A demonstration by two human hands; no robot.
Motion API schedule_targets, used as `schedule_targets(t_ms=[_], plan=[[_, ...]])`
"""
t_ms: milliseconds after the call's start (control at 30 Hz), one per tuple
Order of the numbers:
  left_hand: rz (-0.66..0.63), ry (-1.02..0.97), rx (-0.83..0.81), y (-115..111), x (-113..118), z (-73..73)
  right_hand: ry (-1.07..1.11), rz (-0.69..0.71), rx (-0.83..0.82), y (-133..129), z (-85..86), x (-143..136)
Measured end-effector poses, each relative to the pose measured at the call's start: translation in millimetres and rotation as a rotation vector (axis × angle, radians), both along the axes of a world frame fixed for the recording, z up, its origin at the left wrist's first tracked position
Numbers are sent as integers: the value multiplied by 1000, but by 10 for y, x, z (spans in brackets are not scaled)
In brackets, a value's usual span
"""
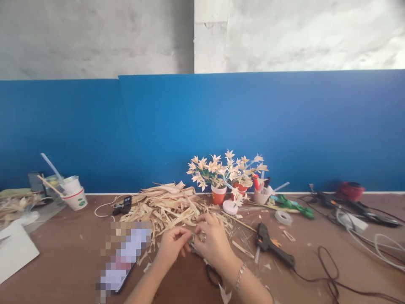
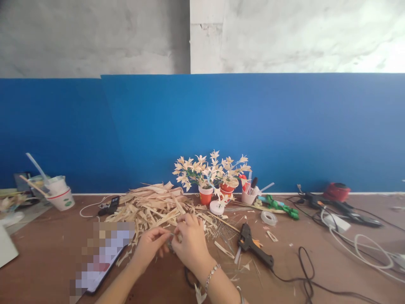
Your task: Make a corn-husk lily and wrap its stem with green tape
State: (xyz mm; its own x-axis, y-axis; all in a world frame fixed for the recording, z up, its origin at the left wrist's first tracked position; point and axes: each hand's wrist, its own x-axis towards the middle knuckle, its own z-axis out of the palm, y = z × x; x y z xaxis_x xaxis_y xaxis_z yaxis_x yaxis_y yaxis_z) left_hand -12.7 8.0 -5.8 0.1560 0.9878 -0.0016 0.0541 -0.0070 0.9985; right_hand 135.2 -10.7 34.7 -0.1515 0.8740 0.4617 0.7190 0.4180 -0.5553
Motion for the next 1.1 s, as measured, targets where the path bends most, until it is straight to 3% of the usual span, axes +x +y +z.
schedule_targets(t_ms=[133, 400, 533, 600, 767, 833, 967, 1100], plan=[[18, -43, 12, -1, -10, 13, 130, 30, -92, 33, -2, 12], [-44, -64, 38, -37, -15, 34, 598, 296, -636, 139, -1, 133], [-83, -84, 48, -59, -12, 23, 668, 318, -890, 144, 10, 159], [-92, -84, 55, -63, -9, 16, 587, 290, -843, 133, 0, 142], [-50, -42, 75, -50, -1, 13, 178, 70, -283, 49, -16, 40], [-39, -25, 60, -42, 1, 26, 58, 9, -143, 14, -6, 8], [-27, -63, 23, -20, -11, 46, -31, 0, -34, -14, 29, 2], [-25, -75, 15, 3, -38, 26, 18, 13, -65, 6, 45, 25]])
